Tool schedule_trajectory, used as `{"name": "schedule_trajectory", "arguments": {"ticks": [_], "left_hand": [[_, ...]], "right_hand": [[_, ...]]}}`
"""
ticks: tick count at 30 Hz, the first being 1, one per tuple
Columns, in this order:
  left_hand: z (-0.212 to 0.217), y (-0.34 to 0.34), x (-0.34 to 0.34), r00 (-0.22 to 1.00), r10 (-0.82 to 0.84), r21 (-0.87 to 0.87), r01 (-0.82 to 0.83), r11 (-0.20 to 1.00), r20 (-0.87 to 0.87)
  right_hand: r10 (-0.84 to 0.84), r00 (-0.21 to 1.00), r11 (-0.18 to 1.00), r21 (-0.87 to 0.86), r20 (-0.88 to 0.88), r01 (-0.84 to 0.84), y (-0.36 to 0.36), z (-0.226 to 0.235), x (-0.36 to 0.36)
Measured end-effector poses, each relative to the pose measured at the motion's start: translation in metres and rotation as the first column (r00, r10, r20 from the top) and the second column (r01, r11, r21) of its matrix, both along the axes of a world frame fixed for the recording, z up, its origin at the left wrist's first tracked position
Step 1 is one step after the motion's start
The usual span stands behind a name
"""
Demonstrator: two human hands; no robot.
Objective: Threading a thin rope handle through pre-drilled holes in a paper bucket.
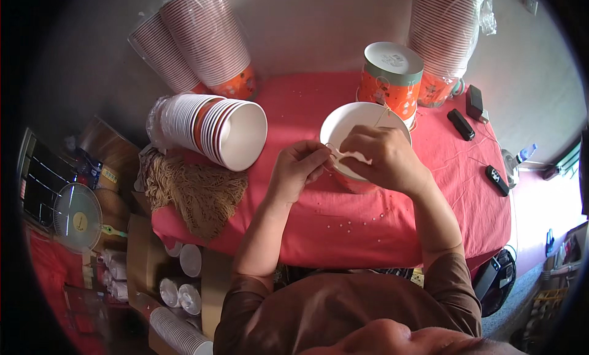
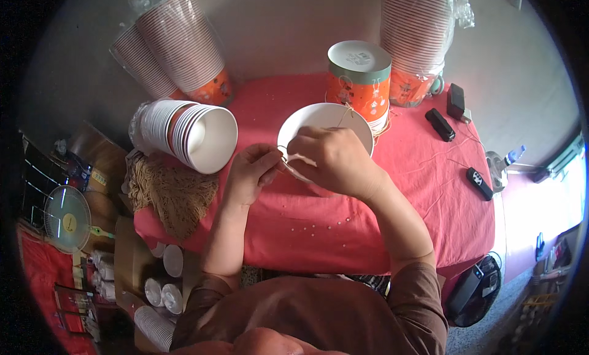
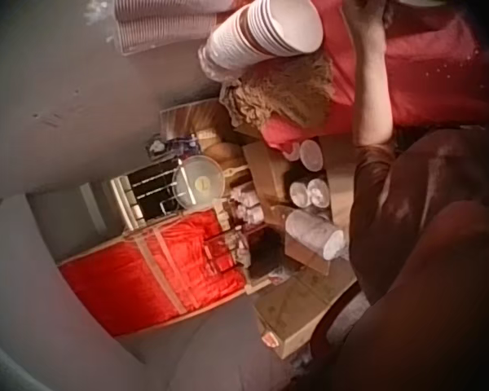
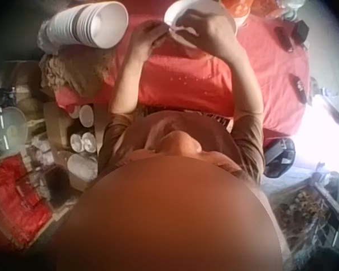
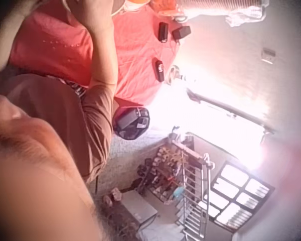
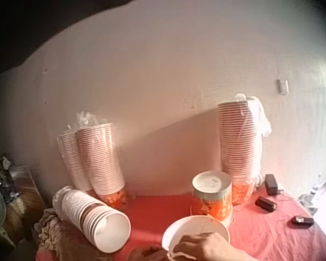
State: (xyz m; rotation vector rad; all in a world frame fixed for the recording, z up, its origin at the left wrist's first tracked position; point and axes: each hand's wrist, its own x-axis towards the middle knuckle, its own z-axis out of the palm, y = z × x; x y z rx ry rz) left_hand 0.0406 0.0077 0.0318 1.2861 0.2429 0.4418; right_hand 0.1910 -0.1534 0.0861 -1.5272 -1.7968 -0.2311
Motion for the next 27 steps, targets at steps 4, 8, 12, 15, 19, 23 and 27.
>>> {"name": "schedule_trajectory", "arguments": {"ticks": [4, 8, 12, 15, 19, 23, 27], "left_hand": [[0.000, 0.000, 0.002, 0.999, 0.032, -0.029, -0.033, 0.999, -0.029], [-0.002, 0.000, 0.002, 0.998, 0.048, -0.023, -0.049, 0.999, -0.045], [-0.004, 0.000, 0.001, 1.000, 0.015, -0.025, -0.015, 1.000, -0.007], [-0.003, 0.000, 0.001, 1.000, 0.005, -0.009, -0.005, 1.000, -0.012], [-0.001, 0.000, 0.001, 1.000, -0.002, 0.030, 0.002, 1.000, 0.000], [0.002, -0.001, -0.003, 0.998, -0.056, 0.100, 0.052, 0.994, 0.040], [-0.004, 0.003, -0.004, 0.998, -0.056, 0.169, 0.052, 0.984, 0.023]], "right_hand": [[-0.032, 0.997, 0.998, 0.050, 0.072, 0.029, 0.005, -0.006, -0.007], [-0.051, 0.994, 0.996, 0.081, 0.100, 0.043, 0.009, -0.012, -0.009], [-0.064, 0.989, 0.993, 0.104, 0.131, 0.051, 0.010, -0.013, -0.009], [-0.066, 0.986, 0.995, 0.088, 0.154, 0.053, 0.011, -0.012, -0.009], [-0.102, 0.980, 0.993, 0.071, 0.174, 0.090, 0.008, -0.008, -0.004], [-0.113, 0.991, 0.992, 0.069, 0.066, 0.109, 0.001, 0.000, 0.007], [-0.070, 0.997, 0.995, 0.067, -0.018, 0.071, -0.007, 0.005, 0.011]]}}
